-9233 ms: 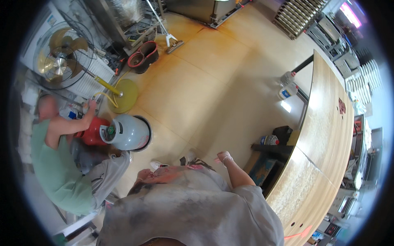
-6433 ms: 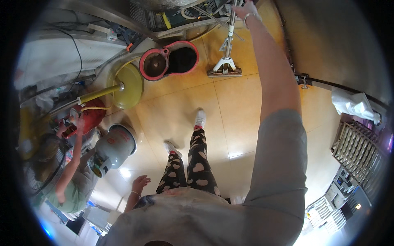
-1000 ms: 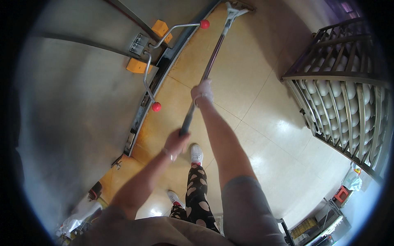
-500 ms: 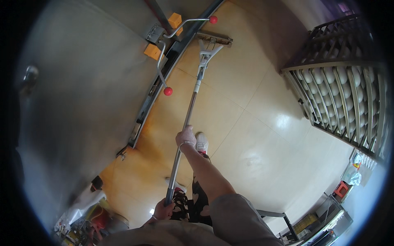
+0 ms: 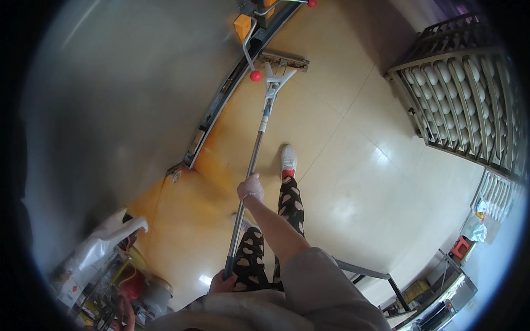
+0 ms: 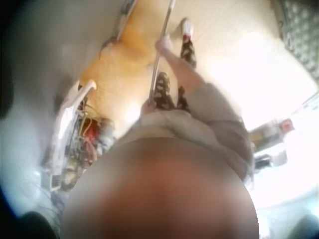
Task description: The person weighs and packs bundles of noodles into plastic bags on a digital scale, then places them into a crate. Later, the person walks to a gas cylinder, removes a regulator, and mops the floor with a mop and bucket.
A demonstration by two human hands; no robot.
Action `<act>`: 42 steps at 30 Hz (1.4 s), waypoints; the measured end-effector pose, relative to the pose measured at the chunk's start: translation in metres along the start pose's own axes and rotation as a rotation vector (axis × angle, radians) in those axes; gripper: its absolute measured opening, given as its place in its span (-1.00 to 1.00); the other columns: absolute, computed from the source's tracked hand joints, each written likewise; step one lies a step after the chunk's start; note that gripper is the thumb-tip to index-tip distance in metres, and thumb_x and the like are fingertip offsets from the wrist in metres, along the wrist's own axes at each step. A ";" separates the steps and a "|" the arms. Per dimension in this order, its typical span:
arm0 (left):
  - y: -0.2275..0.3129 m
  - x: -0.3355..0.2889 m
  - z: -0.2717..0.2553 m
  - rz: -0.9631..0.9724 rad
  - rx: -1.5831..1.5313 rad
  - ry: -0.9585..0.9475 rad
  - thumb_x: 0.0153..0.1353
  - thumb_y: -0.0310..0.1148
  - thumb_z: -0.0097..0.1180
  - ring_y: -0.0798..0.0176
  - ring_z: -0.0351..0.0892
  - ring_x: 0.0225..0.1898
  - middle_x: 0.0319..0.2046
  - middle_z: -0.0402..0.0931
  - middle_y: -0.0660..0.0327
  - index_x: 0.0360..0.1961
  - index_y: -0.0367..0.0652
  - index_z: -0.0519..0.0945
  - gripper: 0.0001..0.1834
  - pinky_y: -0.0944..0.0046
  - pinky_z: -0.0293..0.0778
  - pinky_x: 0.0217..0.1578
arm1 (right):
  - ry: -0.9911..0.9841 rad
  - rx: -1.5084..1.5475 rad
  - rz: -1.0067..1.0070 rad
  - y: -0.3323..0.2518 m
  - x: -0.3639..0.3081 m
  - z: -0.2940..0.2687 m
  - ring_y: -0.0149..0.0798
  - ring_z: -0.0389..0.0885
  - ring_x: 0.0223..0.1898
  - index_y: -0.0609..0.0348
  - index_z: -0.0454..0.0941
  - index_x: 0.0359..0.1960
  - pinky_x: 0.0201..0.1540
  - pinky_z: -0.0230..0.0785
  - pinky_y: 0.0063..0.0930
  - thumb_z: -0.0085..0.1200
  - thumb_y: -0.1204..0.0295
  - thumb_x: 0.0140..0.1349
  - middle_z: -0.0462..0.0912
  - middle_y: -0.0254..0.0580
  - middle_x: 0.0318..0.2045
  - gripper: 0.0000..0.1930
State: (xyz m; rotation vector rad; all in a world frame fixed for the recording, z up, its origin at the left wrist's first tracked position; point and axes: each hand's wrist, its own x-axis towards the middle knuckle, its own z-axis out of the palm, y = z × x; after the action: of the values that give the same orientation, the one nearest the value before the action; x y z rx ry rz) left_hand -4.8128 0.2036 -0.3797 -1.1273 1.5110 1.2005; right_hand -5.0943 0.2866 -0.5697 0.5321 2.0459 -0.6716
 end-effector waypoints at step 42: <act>0.259 0.139 0.049 0.341 0.199 -0.054 0.12 -0.16 0.13 0.09 0.59 -0.45 -0.56 0.54 0.06 -0.34 -0.24 0.50 -0.68 0.15 0.45 -0.40 | 0.236 0.146 0.117 -0.019 0.189 -0.177 0.15 0.56 -0.09 0.37 0.23 0.05 -0.02 0.42 -0.09 -0.05 0.35 0.15 0.56 0.27 -0.16 -0.53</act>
State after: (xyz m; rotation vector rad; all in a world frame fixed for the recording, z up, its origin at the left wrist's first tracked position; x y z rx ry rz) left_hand -5.0887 0.2651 -0.4730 -0.7188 1.7848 1.2587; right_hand -5.3113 0.4068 -0.6455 0.8433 2.1744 -0.7191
